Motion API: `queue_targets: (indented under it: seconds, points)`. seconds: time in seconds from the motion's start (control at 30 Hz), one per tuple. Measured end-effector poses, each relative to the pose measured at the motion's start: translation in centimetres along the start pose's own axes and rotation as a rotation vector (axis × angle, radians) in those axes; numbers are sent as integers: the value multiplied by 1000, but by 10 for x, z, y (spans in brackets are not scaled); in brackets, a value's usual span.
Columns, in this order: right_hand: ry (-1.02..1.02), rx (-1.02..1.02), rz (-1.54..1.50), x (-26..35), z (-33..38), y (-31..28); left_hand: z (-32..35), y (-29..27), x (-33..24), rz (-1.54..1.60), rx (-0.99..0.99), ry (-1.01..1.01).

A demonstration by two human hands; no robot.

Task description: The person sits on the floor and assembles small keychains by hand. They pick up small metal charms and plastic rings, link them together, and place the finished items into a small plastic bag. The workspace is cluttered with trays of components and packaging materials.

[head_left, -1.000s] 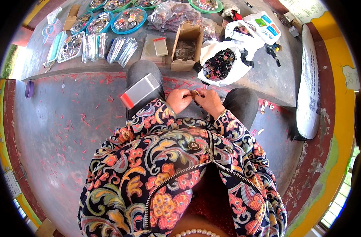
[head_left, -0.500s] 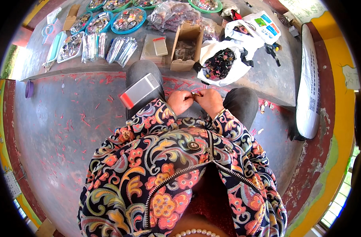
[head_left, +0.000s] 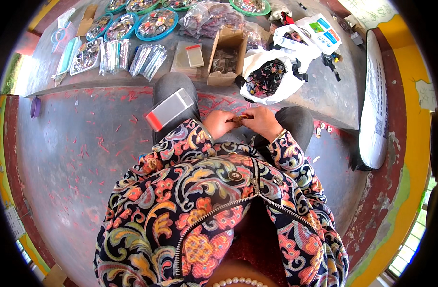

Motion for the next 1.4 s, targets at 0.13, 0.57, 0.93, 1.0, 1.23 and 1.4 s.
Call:
queue_targets:
  seconds: [0.13,0.57,0.93,1.0,1.23,1.4]
  points:
    - [21,-106,-304,-7,3,-3,-3,2,9,206,21,-123]
    - [-227,-275,-411,5,4,-9,-2,10,17,551,136,-327]
    - [-378,-292,-204,17,10,-13,2,6,10,666,168,-400]
    - [-385,-296,-199,15,9,-12,1,5,11,669,174,-395]
    - [-383,-279,-212,12,7,-11,1,1,1,585,129,-370]
    - [-400,-263,-194,13,6,-9,0,3,7,608,114,-327]
Point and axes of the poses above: each hand's wrist, its own z-axis away from the middle knuckle, its own y-axis out of the palm, x = y × z, the point moved 4 cm from there along -z, towards the middle knuckle, and after that the axes turned 14 degrees about -z, right-handed, at the moved point
